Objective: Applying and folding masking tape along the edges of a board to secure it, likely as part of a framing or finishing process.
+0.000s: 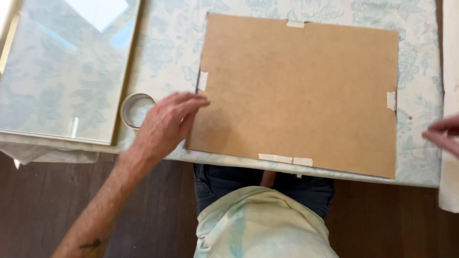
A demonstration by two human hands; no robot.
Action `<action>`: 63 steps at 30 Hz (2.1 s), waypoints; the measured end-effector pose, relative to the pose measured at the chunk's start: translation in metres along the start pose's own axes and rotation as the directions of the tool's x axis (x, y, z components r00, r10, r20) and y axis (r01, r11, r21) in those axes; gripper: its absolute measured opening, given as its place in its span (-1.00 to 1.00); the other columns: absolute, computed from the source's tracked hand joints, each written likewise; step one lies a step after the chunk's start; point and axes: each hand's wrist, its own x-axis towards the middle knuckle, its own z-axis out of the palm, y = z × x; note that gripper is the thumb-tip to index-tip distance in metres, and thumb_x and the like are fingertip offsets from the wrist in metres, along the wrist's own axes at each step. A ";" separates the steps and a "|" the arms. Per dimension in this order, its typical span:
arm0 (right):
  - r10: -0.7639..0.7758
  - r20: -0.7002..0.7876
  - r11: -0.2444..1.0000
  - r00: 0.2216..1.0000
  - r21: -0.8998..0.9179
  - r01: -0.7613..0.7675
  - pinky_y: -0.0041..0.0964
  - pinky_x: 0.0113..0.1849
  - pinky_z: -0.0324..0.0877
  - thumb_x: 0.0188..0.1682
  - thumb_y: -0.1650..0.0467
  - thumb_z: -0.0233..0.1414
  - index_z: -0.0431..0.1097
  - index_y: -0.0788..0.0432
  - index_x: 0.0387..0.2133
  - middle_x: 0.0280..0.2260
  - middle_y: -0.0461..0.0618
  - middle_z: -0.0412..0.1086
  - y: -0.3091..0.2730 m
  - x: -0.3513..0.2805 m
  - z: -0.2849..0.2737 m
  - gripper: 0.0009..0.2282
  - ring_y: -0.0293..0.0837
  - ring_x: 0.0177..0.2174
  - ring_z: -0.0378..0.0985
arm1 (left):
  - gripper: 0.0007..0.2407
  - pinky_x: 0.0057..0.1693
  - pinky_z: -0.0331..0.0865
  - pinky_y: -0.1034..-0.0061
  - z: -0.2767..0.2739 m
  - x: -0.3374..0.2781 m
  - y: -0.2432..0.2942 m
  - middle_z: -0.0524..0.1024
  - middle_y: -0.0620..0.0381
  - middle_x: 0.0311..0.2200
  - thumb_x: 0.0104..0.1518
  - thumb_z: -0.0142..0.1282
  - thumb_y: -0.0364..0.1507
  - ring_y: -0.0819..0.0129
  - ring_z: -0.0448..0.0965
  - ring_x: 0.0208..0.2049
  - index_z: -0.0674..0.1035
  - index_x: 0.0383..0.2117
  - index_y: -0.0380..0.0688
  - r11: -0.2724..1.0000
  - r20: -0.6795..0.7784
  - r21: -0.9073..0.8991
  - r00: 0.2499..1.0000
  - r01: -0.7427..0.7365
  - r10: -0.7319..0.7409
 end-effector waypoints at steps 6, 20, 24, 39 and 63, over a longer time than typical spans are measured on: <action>0.001 0.010 1.000 1.000 0.005 -0.001 -0.15 0.06 0.44 0.02 0.40 0.18 0.58 0.37 -0.17 -0.11 0.23 0.53 -0.042 -0.087 0.022 -0.77 0.05 -0.11 0.58 | -0.68 0.03 0.58 0.34 0.019 -0.070 0.002 0.58 -0.12 -0.03 0.23 0.05 -0.65 0.15 0.62 -0.13 0.54 0.12 -0.23 0.998 -0.003 0.014 0.998 0.063 -0.063; -0.439 -0.139 0.891 0.888 -0.197 0.410 -0.02 0.23 0.30 -0.10 0.39 0.29 0.37 0.35 0.11 0.15 0.24 0.39 -0.129 -0.119 0.029 -0.50 0.16 0.15 0.45 | -0.42 0.50 -0.05 0.11 0.096 -0.052 0.057 0.22 -0.08 0.39 0.25 0.02 -0.15 0.12 0.16 0.44 0.28 0.36 -0.18 0.952 0.127 0.207 0.971 -0.226 0.202; -0.470 -0.118 0.862 0.875 -0.277 0.425 0.02 0.21 0.32 -0.07 0.32 0.29 0.37 0.33 0.13 0.16 0.21 0.41 -0.113 -0.120 0.037 -0.48 0.12 0.19 0.40 | -0.34 0.51 -0.07 0.03 0.085 -0.056 0.056 0.19 -0.18 0.41 0.21 0.07 -0.10 0.00 0.15 0.44 0.26 0.37 -0.27 0.964 0.109 0.188 0.980 -0.187 0.169; -0.558 -0.327 0.828 0.762 -0.277 0.487 -0.17 -0.20 0.49 -0.03 0.63 0.31 0.57 0.29 -0.17 -0.29 0.06 0.46 -0.093 -0.126 0.055 -0.81 -0.06 -0.30 0.53 | -0.66 0.28 0.50 0.17 0.079 -0.064 0.055 0.68 -0.19 0.07 0.17 0.40 -0.40 -0.03 0.67 0.13 0.68 0.02 -0.32 0.948 -0.083 0.281 0.980 -0.150 0.179; -0.511 -0.324 0.854 0.796 -0.299 0.426 -0.15 -0.14 0.48 -0.01 0.55 0.27 0.58 0.27 -0.26 -0.28 0.08 0.48 -0.098 -0.117 0.053 -0.91 -0.03 -0.30 0.54 | -0.42 0.48 0.11 0.11 0.072 -0.057 0.041 0.27 -0.17 0.38 0.20 0.06 -0.20 0.02 0.26 0.40 0.33 0.32 -0.26 0.973 0.079 0.222 0.996 -0.061 0.044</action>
